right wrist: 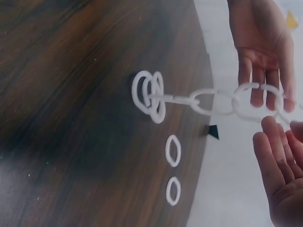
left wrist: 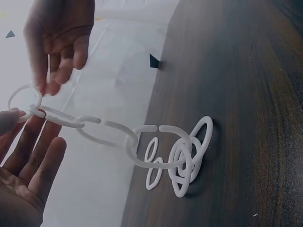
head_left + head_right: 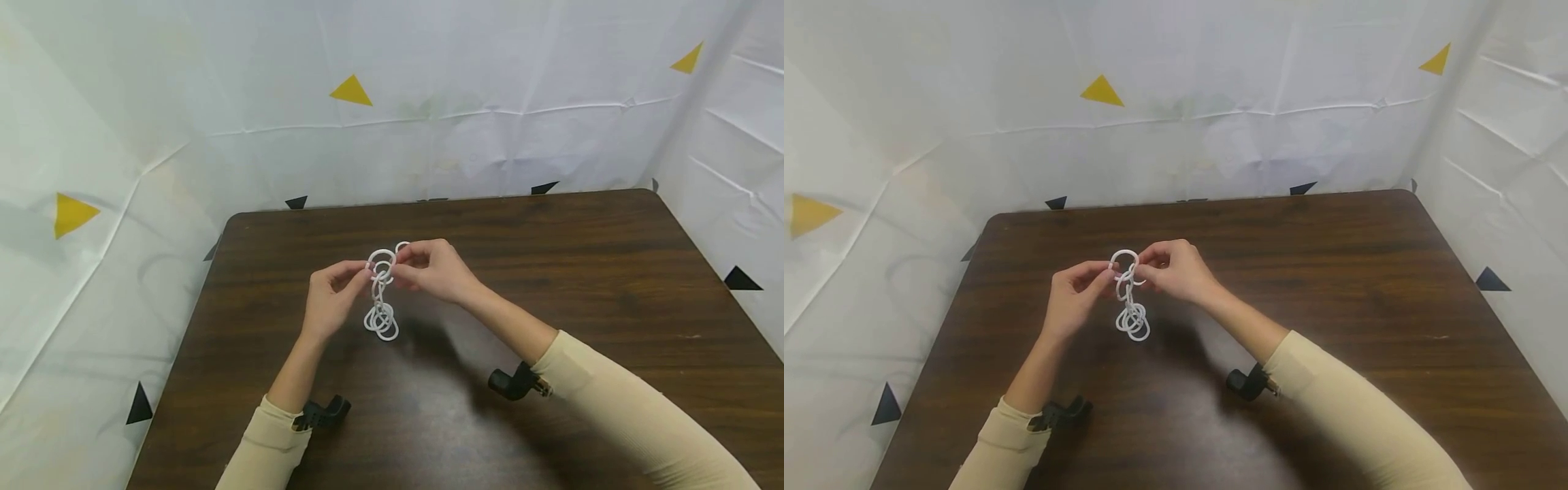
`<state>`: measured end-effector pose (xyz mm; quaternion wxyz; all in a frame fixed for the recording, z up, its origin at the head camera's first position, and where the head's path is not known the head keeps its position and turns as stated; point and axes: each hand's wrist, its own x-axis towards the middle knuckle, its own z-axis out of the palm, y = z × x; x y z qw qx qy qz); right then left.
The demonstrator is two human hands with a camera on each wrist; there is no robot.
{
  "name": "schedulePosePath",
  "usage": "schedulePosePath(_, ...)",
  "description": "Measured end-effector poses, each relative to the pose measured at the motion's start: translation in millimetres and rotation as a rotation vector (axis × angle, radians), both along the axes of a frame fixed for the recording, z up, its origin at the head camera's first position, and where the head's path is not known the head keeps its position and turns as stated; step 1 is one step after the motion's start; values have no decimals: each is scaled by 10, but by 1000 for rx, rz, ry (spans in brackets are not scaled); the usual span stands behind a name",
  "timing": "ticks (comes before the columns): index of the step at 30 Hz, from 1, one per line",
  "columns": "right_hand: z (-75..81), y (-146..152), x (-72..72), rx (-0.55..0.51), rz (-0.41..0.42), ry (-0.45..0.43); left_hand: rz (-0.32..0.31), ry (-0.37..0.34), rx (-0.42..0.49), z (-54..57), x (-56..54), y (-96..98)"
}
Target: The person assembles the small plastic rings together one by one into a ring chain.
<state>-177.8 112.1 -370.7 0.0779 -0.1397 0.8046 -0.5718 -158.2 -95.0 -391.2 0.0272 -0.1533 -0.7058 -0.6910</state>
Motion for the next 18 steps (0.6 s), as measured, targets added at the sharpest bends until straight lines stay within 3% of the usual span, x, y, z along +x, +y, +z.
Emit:
schedulePosePath(2,-36,33,-19,64,-6,61,0,2,8,-2,1,-5)
schedulePosePath(6,-223,105,-75,303,2,212,-3,10,19,-14,-6,-13)
schedulePosePath(13,-624,101,-115,591,150,249,-5,30,5,-20,-4,-10)
schedulePosePath(18,-786,55,-113,669,227,326,-27,39,8,-14,12,4)
